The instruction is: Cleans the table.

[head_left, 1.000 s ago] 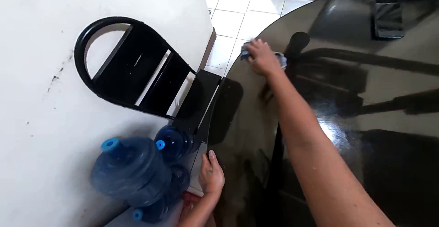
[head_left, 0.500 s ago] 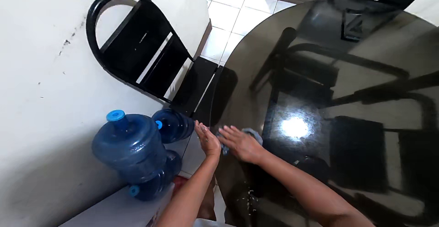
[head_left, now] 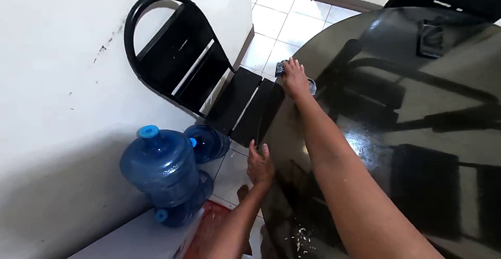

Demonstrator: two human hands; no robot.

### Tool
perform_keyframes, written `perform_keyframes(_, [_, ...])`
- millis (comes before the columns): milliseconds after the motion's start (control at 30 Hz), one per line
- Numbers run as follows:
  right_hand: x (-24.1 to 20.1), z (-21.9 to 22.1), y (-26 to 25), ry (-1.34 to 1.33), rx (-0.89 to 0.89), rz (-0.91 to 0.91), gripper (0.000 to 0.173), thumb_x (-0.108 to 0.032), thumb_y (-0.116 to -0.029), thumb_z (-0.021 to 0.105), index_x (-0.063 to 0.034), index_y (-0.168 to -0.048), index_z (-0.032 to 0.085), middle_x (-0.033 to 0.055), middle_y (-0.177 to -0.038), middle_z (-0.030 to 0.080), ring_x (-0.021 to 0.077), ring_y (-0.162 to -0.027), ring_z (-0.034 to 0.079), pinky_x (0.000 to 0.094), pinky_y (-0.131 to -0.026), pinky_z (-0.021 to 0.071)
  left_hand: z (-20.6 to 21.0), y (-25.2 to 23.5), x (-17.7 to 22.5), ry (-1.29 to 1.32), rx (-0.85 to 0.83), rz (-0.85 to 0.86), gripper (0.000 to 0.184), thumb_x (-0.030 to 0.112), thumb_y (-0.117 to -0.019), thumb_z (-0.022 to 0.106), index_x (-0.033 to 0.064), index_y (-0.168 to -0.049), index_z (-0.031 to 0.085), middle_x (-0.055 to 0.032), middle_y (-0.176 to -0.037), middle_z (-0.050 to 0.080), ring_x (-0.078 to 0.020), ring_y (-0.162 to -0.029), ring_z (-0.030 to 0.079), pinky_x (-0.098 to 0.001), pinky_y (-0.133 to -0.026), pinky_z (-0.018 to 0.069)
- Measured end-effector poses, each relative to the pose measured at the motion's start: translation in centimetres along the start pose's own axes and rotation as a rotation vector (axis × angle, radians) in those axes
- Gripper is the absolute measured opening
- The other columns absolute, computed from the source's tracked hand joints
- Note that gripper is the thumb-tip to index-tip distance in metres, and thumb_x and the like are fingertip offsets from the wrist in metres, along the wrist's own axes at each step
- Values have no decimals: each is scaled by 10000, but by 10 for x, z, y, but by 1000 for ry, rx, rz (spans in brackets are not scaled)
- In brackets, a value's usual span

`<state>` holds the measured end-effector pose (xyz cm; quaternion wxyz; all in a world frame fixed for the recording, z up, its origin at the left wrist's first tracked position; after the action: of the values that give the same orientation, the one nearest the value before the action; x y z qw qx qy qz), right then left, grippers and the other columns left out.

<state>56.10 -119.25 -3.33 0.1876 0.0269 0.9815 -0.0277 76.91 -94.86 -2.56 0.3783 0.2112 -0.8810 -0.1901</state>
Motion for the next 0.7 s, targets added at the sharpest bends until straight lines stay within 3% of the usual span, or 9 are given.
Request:
perform_keyframes(67, [-14,8,23,-21,-5,-59,468,-169,-1025,482,-64,-1478,532,221,-1596,418,409,-1513,339,586,-1244,241,1,3,-2,3,-19,-18,629,542,-1082,294,181,-1593,360,-136,-1415,612,-351,-1216,634,-610,-929,510])
perform_keyframes(133, [-32,5,69,-35,-90,-163,492,-133,-1014,505,-73,-1503,512,191,-1615,405,373,-1534,314,556,-1265,222,1,3,2,3,-45,-34,634,550,-1084,263,191,-1600,342,-121,-1447,589,-343,-1265,604,-609,-962,496])
perform_keyframes(233, [-50,11,151,-41,-129,-316,496,-111,-1000,539,-54,-1492,526,171,-1595,445,324,-1512,378,511,-1255,284,0,3,1,2,-36,-27,623,544,-1084,259,197,-1592,364,-121,-1446,588,-335,-1262,606,-604,-955,500])
perform_keyframes(300, [-47,13,169,-34,-120,-388,465,-116,-1015,514,-46,-1473,548,168,-1570,481,310,-1490,419,493,-1241,316,1,3,2,-3,-34,-19,628,548,-1083,259,192,-1587,373,-122,-1456,579,-334,-1267,603,-594,-953,505])
perform_keyframes(433, [-39,13,129,-26,-67,-336,444,-71,-1021,472,-13,-1453,553,190,-1514,539,349,-1445,477,532,-1218,344,1,2,0,-8,-52,-30,633,560,-1079,253,201,-1586,375,-114,-1470,568,-321,-1277,597,-586,-964,503])
perform_keyframes(600, [-35,11,38,34,-42,-82,455,-120,-1052,400,-8,-1479,513,212,-1556,480,363,-1490,405,526,-1243,287,-1,0,-1,2,-21,19,610,516,-1082,304,168,-1574,398,-142,-1422,602,-340,-1216,635,-583,-918,524])
perform_keyframes(700, [-45,9,25,42,-85,42,468,-115,-1047,396,4,-1492,483,214,-1590,432,368,-1522,343,533,-1254,251,0,2,-1,12,-35,18,611,516,-1086,328,152,-1572,397,-163,-1405,607,-360,-1191,642,-592,-913,522])
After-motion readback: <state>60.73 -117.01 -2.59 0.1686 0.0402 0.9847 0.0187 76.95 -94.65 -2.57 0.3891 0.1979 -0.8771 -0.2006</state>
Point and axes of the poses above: each hand's wrist, its own y-axis away from the middle knuckle, its own z-axis out of the palm, x = y × z, the point moved 2 cm from there along -y, towards the middle knuckle
